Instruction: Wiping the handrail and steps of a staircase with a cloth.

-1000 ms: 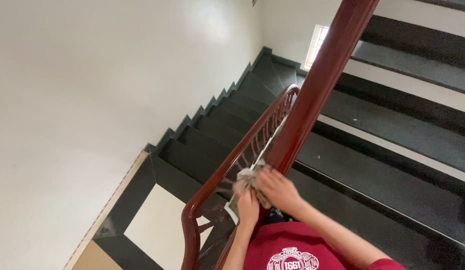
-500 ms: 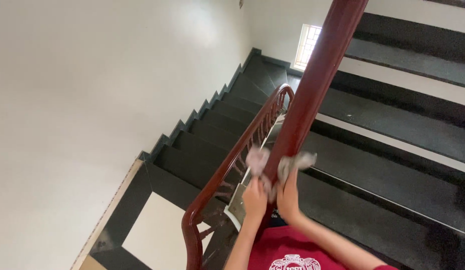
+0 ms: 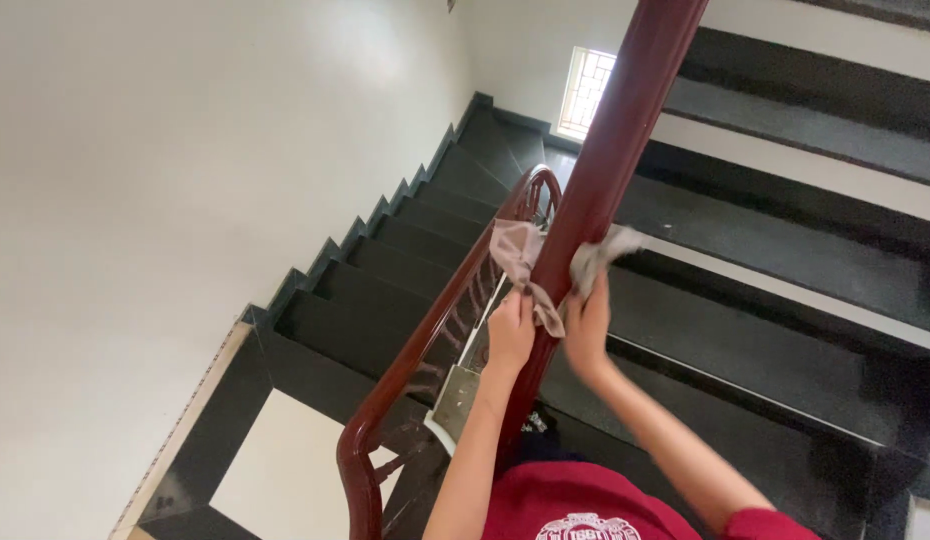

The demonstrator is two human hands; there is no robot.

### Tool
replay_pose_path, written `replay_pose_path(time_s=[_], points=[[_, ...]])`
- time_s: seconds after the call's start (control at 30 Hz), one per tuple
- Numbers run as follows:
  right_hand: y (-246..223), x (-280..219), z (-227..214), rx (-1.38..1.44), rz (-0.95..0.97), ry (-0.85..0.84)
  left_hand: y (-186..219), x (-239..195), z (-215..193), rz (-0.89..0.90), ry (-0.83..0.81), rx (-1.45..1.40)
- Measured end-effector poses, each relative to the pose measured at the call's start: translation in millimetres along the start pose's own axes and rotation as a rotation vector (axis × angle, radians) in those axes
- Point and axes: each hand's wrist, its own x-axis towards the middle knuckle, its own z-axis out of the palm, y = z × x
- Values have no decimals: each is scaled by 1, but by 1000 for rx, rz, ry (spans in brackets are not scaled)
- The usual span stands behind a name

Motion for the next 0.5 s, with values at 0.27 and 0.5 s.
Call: replay_pose_path(time_s=[0.27, 0.5], points=[[68, -150, 11, -74, -85, -254, -40, -62, -21, -24, 16, 80], [3, 34, 5, 257, -343, -151, -36, 37, 18, 236, 31, 80]])
